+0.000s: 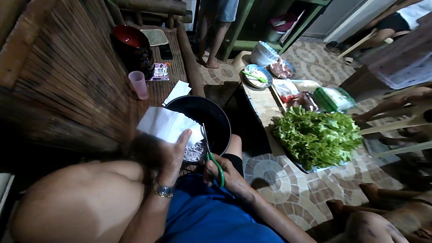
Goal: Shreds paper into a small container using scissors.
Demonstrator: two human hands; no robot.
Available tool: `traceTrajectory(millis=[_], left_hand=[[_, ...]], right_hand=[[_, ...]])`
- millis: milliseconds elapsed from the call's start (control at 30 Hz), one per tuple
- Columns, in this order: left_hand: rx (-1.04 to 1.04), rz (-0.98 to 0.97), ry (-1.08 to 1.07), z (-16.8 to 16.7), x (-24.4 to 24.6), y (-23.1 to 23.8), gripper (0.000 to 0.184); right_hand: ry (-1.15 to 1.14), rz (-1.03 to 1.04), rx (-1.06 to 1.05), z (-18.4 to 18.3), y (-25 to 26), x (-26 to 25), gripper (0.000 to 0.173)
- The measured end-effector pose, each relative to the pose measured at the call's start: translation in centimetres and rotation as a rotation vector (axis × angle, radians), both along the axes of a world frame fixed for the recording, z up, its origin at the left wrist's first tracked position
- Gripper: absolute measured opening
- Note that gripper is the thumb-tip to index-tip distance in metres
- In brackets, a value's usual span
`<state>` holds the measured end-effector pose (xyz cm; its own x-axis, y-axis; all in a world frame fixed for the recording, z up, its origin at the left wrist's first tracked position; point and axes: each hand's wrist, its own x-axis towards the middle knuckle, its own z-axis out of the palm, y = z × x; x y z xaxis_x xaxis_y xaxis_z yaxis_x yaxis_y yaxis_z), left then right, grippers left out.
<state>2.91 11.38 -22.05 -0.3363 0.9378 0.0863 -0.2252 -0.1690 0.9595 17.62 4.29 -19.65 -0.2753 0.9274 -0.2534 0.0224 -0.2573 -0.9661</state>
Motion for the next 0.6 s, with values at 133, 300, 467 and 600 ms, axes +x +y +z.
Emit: traceTrajectory(millis=[133, 300, 467, 600], left_hand=[[0.008, 0.004, -0.001, -0.11, -0.02, 0.07, 0.051], [-0.011, -0.002, 0.002, -0.04, -0.05, 0.09, 0.051], [-0.043, 0.045, 0.002, -0.25, -0.30, 0.32, 0.060], [-0.034, 0.054, 0.008, -0.33, -0.16, 0.24, 0.060]], right_hand=[[0.079, -0.057, -0.017, -0.14, -0.08, 0.01, 0.017], [0.182, -0.063, -0.056, -0.37, -0.07, 0.27, 0.015], [0.047, 0.084, -0.063, -0.03, -0.33, 0.49, 0.035], [0.007, 0.099, -0.093, 0.20, -0.12, 0.29, 0.034]])
